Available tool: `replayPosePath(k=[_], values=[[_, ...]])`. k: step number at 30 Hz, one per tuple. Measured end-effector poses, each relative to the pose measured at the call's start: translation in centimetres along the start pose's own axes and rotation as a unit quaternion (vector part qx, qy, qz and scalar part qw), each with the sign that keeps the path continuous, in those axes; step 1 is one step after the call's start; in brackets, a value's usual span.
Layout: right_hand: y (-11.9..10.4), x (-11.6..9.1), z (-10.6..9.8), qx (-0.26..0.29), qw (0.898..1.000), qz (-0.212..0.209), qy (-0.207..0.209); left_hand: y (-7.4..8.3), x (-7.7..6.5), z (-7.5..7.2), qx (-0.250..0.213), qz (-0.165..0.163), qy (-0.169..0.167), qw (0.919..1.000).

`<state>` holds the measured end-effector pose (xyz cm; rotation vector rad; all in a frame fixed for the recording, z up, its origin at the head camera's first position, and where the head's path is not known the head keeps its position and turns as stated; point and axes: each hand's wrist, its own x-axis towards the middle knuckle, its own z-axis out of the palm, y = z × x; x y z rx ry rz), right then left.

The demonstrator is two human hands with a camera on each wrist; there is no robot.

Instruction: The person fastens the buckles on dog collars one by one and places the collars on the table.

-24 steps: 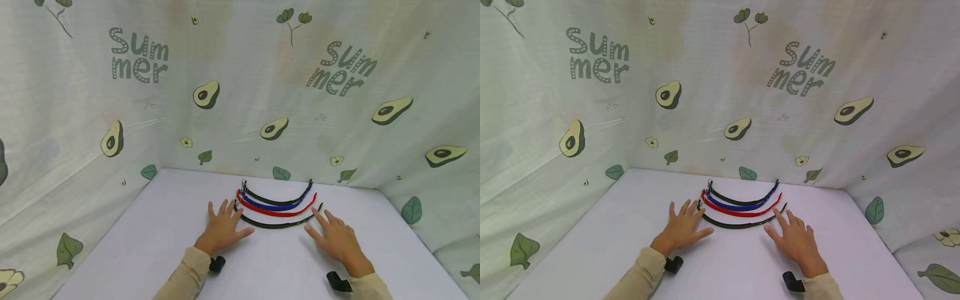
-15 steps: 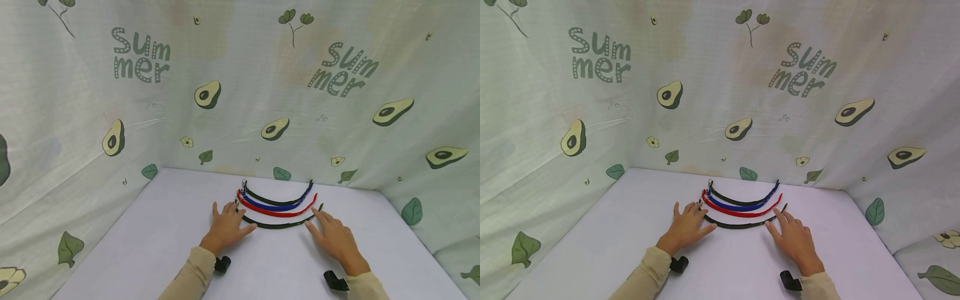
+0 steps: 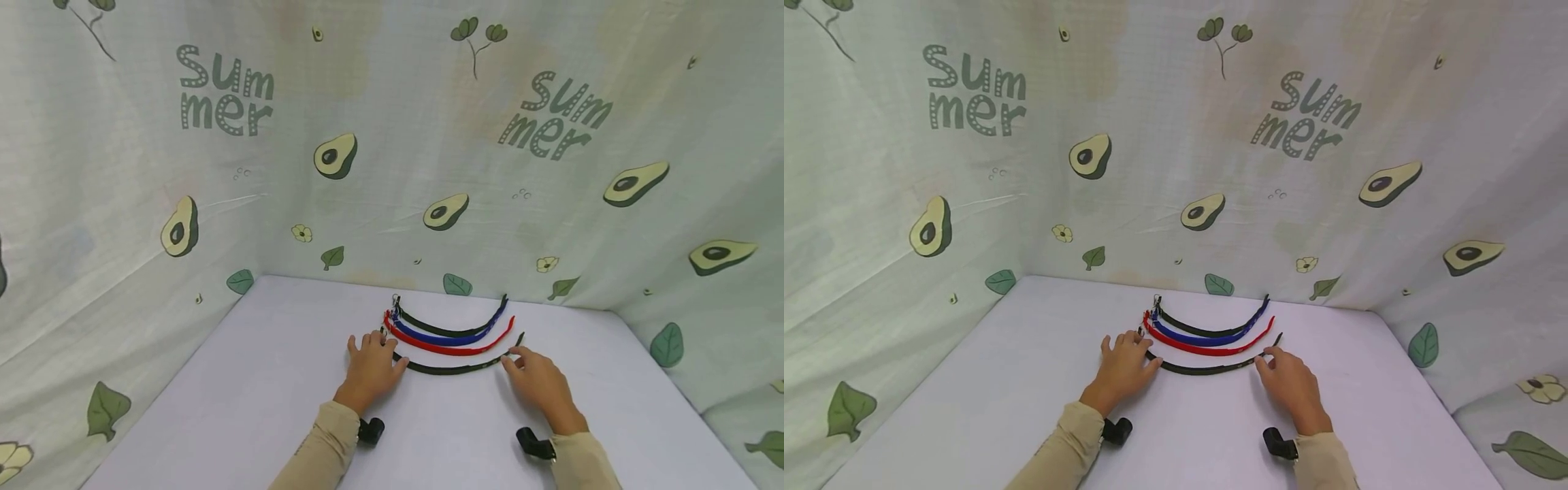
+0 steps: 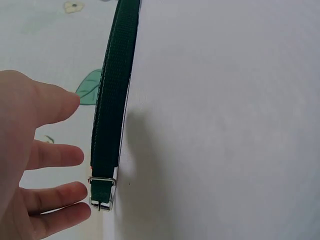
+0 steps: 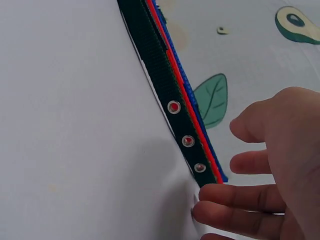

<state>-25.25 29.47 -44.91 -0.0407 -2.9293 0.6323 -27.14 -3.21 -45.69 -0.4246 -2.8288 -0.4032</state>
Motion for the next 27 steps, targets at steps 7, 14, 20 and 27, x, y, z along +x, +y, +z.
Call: replayPosePath(k=[7,14,20,27], values=[[0.2,0.9,0.6,0.001,1.000,-0.016,0.003,-0.1,0.1,0.2,-0.008,-0.005,0.005,0.9999],[0.2,0.4,1.8,0.008,1.000,-0.015,-0.008,0.0,0.0,0.9,-0.008,-0.007,-0.036,0.9993],[0.2,0.4,2.1,0.019,1.000,-0.013,0.009,-0.2,0.0,1.2,-0.025,-0.006,-0.007,0.9996],[0.4,0.6,2.1,0.022,1.000,0.000,0.021,-0.3,0.2,1.1,-0.031,-0.011,0.002,0.9994]])
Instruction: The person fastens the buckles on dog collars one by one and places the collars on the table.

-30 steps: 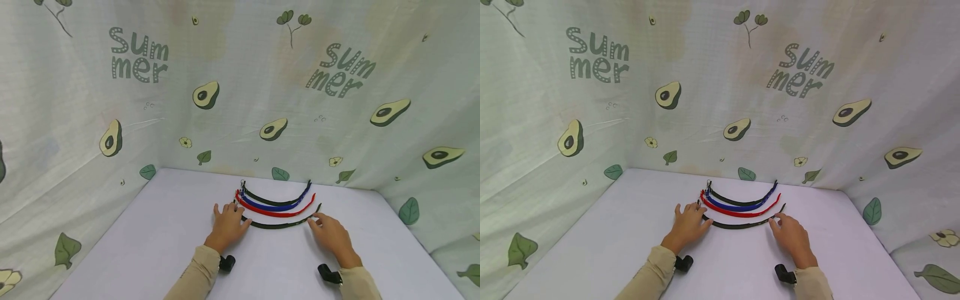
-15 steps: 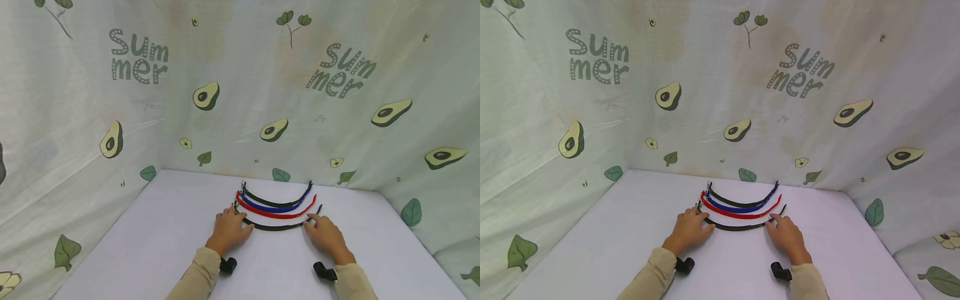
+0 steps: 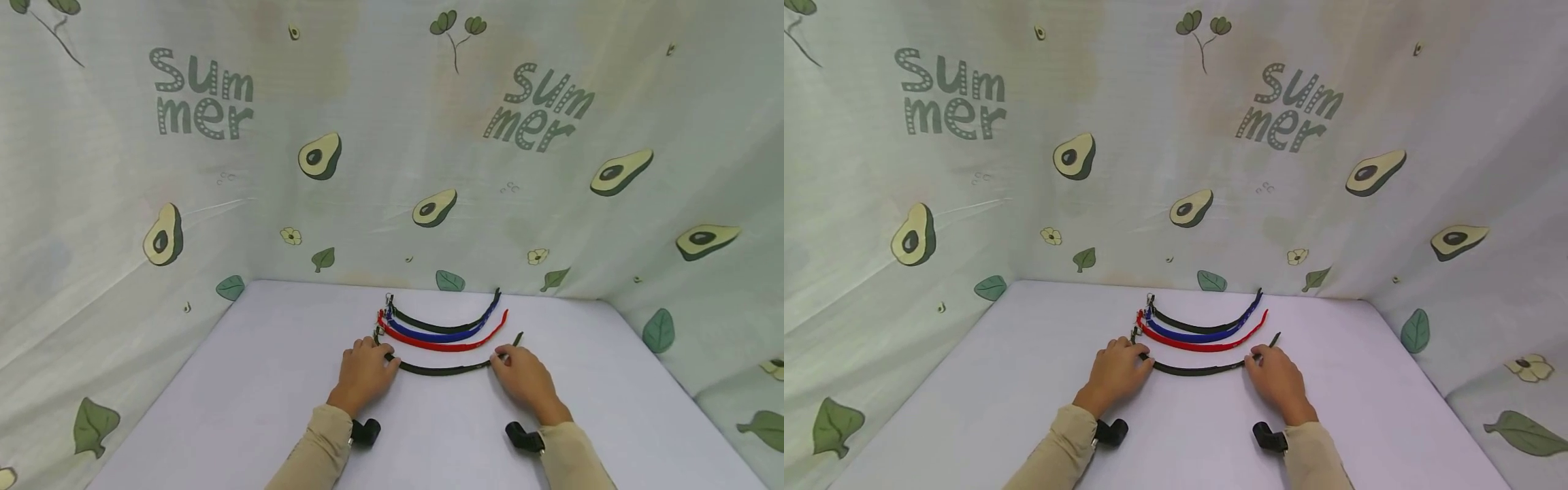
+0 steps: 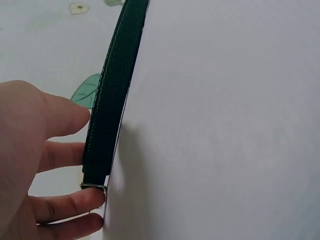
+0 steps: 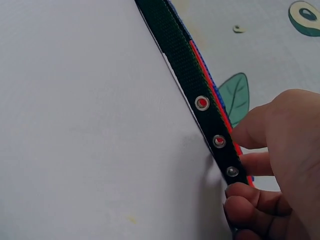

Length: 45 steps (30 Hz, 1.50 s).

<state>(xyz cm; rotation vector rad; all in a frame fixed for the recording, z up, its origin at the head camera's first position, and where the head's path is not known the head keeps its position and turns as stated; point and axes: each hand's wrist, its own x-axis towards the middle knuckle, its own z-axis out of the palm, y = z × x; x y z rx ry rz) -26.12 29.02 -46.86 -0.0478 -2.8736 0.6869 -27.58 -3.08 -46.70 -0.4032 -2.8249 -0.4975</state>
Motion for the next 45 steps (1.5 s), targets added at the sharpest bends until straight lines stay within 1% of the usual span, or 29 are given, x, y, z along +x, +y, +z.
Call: replayPosePath(k=[5,10,14,19,22,26,28,31,34,36,37,39,40,42,45], values=[[-0.4,-0.1,-0.2,0.005,1.000,0.002,0.005,-0.2,0.1,-0.1,0.007,-0.007,-0.004,0.9999],[-0.6,-0.5,0.0,0.009,1.000,0.006,0.013,-0.6,0.2,-0.3,0.002,-0.021,0.010,0.9997],[-0.9,-0.7,0.1,0.010,1.000,0.012,0.015,-0.8,0.2,-0.5,-0.003,-0.034,0.012,0.9993],[-1.1,-0.7,0.2,0.020,0.999,0.026,0.031,-0.8,0.3,-0.6,0.003,-0.040,0.015,0.9991],[-1.2,-0.8,0.4,0.030,0.998,0.026,0.046,-0.8,0.3,-0.6,0.001,-0.044,0.020,0.9989],[-1.4,-1.0,0.7,0.045,0.996,0.008,0.072,-0.9,0.3,-0.7,-0.008,-0.044,0.039,0.9983],[-1.6,-1.1,0.8,0.050,0.995,-0.011,0.087,-1.0,0.2,-0.7,-0.017,-0.037,0.054,0.9977],[-1.9,-1.3,1.1,0.049,0.991,-0.052,0.113,-1.1,0.1,-0.5,-0.044,-0.026,0.074,0.9959],[-2.3,-1.4,1.4,0.055,0.986,-0.090,0.132,-1.2,0.3,-0.2,-0.088,-0.022,0.082,0.9925],[-2.5,-1.4,1.7,0.066,0.983,-0.103,0.140,-1.3,0.5,0.1,-0.133,-0.021,0.078,0.9879],[-2.7,-1.5,1.8,0.078,0.981,-0.105,0.140,-1.3,0.6,0.2,-0.160,-0.021,0.074,0.9841],[-3.0,-1.4,1.9,0.103,0.979,-0.107,0.138,-1.1,0.9,0.3,-0.223,-0.021,0.065,0.9723],[-3.2,-1.4,2.0,0.114,0.978,-0.109,0.138,-1.0,1.0,0.2,-0.258,-0.022,0.060,0.9640],[-3.5,-1.4,2.1,0.137,0.976,-0.109,0.132,-0.8,1.2,0.0,-0.321,-0.035,0.049,0.9452],[-4.1,-1.4,2.1,0.150,0.974,-0.112,0.126,-0.5,1.3,-0.5,-0.383,-0.060,0.042,0.9208]])
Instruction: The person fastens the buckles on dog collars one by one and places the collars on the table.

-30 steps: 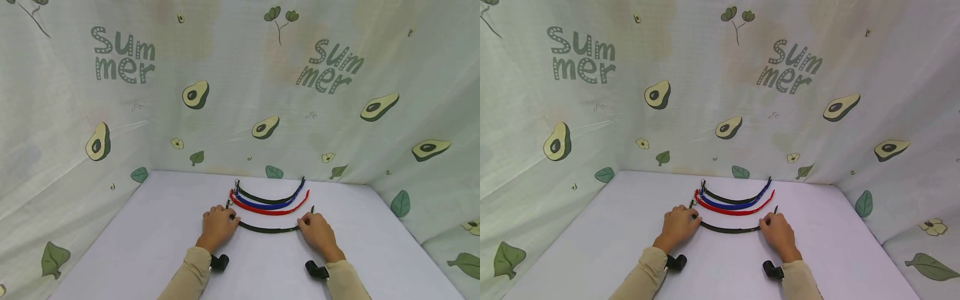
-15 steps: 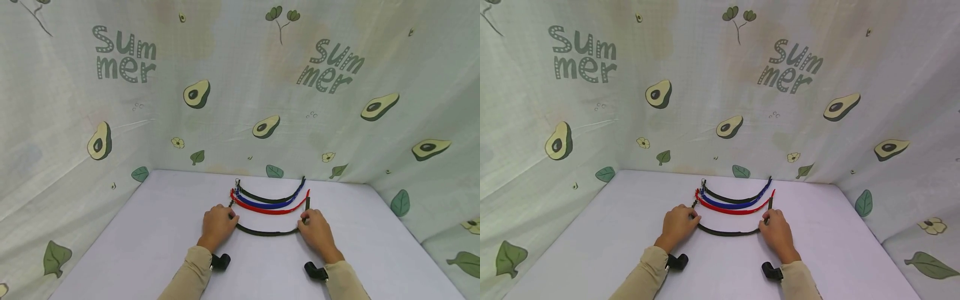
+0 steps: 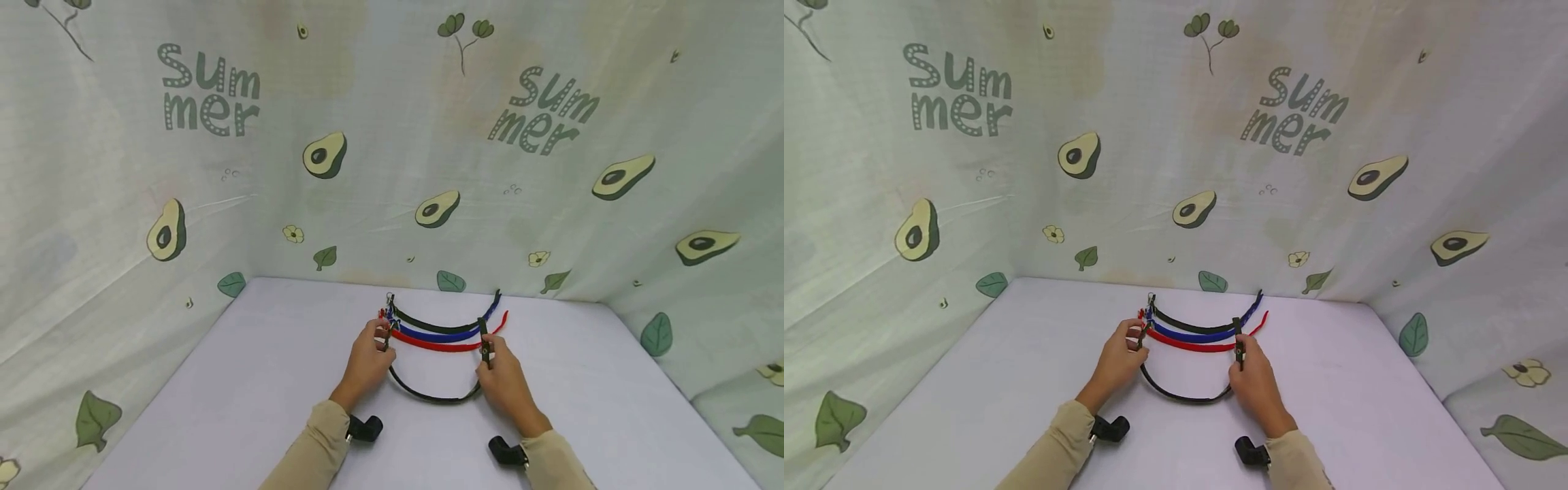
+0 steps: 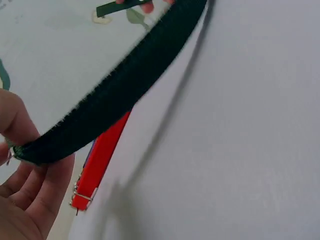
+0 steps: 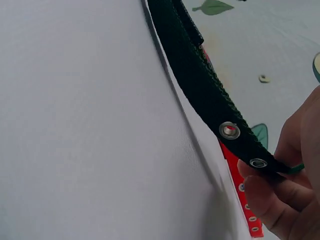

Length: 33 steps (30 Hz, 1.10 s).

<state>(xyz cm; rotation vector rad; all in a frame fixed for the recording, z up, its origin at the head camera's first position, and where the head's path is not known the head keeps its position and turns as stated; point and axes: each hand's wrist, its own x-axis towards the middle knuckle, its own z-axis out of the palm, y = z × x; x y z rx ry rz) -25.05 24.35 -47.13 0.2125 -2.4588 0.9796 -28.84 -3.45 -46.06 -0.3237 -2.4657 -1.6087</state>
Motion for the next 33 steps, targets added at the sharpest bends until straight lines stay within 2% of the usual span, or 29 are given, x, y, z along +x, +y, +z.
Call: replayPosePath(k=[5,10,13,16,19,23,27,33], values=[[-1.0,-0.1,0.1,0.015,1.000,0.005,-0.005,0.8,-0.3,-0.2,-0.082,-0.034,-0.017,0.9959],[-2.1,-0.1,0.1,0.055,0.998,0.033,-0.002,1.1,-0.3,-0.1,-0.119,-0.028,-0.028,0.9921],[-2.8,-0.1,0.0,0.112,0.991,0.079,-0.006,1.4,-0.4,-0.1,-0.120,-0.015,-0.028,0.9922],[-3.7,0.1,-0.3,0.170,0.977,0.127,-0.015,1.9,-0.4,-0.2,-0.116,-0.011,-0.024,0.9929],[-4.5,0.1,-0.5,0.200,0.969,0.147,-0.018,2.3,-0.3,-0.4,-0.122,-0.014,-0.017,0.9923],[-5.1,-0.2,-0.3,0.200,0.970,0.135,-0.023,2.9,-0.4,-0.7,-0.151,-0.030,-0.004,0.9880],[-5.3,-0.4,-0.2,0.212,0.970,0.119,-0.028,3.7,-0.5,-0.8,-0.190,-0.052,0.003,0.9804],[-5.4,-0.3,-0.9,0.249,0.964,0.094,-0.020,4.8,-0.7,-0.7,-0.238,-0.056,-0.016,0.9694]])
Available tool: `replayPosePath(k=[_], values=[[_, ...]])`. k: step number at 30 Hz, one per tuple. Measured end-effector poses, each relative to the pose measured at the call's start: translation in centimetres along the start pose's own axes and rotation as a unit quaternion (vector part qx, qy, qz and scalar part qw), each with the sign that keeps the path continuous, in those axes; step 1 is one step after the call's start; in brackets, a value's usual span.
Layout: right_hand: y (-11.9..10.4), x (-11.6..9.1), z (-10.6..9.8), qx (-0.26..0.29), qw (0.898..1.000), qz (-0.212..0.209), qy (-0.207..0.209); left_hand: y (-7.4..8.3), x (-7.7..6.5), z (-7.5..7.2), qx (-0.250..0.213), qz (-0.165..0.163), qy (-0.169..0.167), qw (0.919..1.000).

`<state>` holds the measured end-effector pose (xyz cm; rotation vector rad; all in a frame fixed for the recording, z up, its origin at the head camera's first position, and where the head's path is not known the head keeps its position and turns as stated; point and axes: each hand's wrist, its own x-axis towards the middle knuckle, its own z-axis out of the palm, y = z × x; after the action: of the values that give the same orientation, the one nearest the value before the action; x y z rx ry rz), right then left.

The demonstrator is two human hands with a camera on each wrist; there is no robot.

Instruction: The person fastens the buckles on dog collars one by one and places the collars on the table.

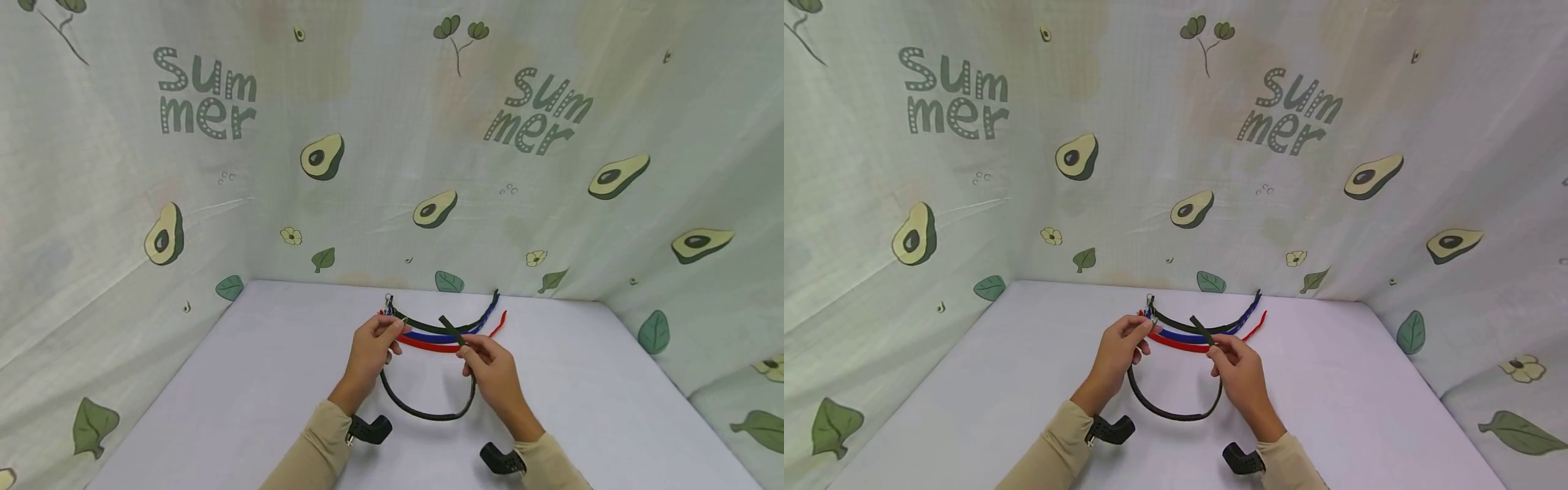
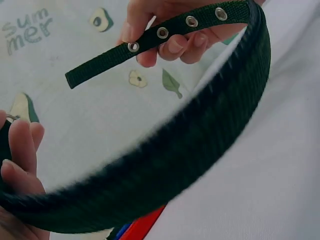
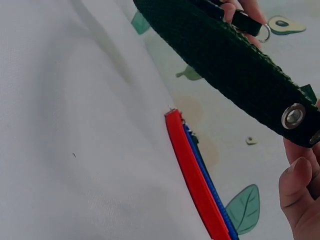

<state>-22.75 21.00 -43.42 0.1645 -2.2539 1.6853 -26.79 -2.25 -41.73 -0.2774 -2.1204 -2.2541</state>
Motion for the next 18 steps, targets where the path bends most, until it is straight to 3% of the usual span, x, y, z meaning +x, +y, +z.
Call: replayPosePath(k=[9,18], values=[[-0.6,-0.2,-0.5,0.004,0.998,-0.056,-0.027,0.5,-0.6,0.9,-0.030,-0.008,-0.048,0.9984],[-4.2,-1.6,-0.1,-0.028,0.984,-0.176,-0.011,0.7,-1.1,1.7,-0.021,0.002,-0.060,0.9980]])
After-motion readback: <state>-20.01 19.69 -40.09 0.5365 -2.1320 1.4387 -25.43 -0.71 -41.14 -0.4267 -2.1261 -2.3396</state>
